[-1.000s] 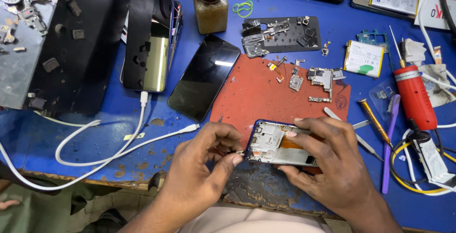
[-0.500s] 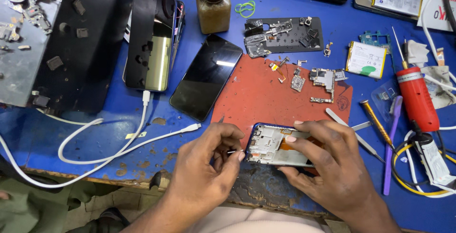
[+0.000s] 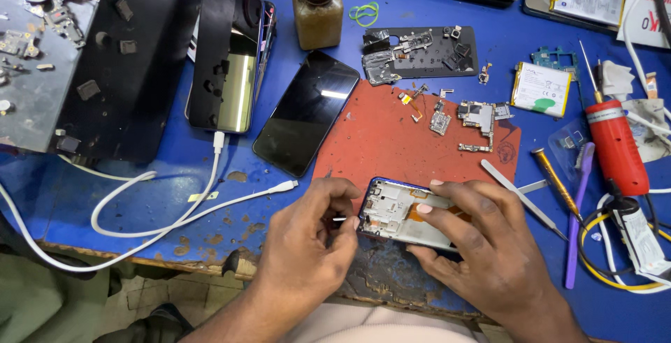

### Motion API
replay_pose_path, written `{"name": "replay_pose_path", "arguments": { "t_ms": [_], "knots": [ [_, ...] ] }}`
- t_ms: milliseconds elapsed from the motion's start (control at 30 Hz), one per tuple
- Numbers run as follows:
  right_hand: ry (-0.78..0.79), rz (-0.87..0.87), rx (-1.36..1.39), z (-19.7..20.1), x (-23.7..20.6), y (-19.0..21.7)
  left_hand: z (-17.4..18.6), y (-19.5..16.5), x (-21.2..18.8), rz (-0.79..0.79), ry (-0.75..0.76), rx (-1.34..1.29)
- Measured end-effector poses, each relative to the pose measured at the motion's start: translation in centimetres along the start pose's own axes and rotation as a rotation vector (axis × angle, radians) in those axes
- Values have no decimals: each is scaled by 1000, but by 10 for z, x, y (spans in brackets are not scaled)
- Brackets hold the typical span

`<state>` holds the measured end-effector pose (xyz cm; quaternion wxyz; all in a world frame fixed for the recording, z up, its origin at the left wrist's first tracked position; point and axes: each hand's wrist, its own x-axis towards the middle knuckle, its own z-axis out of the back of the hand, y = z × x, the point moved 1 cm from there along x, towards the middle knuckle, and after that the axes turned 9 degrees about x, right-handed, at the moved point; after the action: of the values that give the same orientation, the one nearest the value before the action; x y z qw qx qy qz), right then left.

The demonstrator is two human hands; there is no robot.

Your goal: The person uses a hot air gun on a smartphone screen, then applies adhesive to the phone frame and places the screen onto it. They use tweezers and a screwdriver to connect internal components and secure parts inside the phone chassis.

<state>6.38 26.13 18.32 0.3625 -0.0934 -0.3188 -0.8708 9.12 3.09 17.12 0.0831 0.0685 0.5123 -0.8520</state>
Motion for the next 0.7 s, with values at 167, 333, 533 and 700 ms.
{"name": "replay_pose_path", "arguments": {
  "t_ms": [167, 333, 533, 700],
  "knots": [
    [-7, -2, 23, 1, -1, -2, 2, 4, 2, -68, 35, -99],
    [-13, -18, 59, 2, -2, -5, 5, 9, 3, -45, 116, -173],
    [-26, -17, 81, 1, -5, -8, 9, 10, 2, -125, 153, -230],
    [-18, -14, 91, 0, -6, -8, 8, 10, 1, -86, 163, -249]
  ]
}}
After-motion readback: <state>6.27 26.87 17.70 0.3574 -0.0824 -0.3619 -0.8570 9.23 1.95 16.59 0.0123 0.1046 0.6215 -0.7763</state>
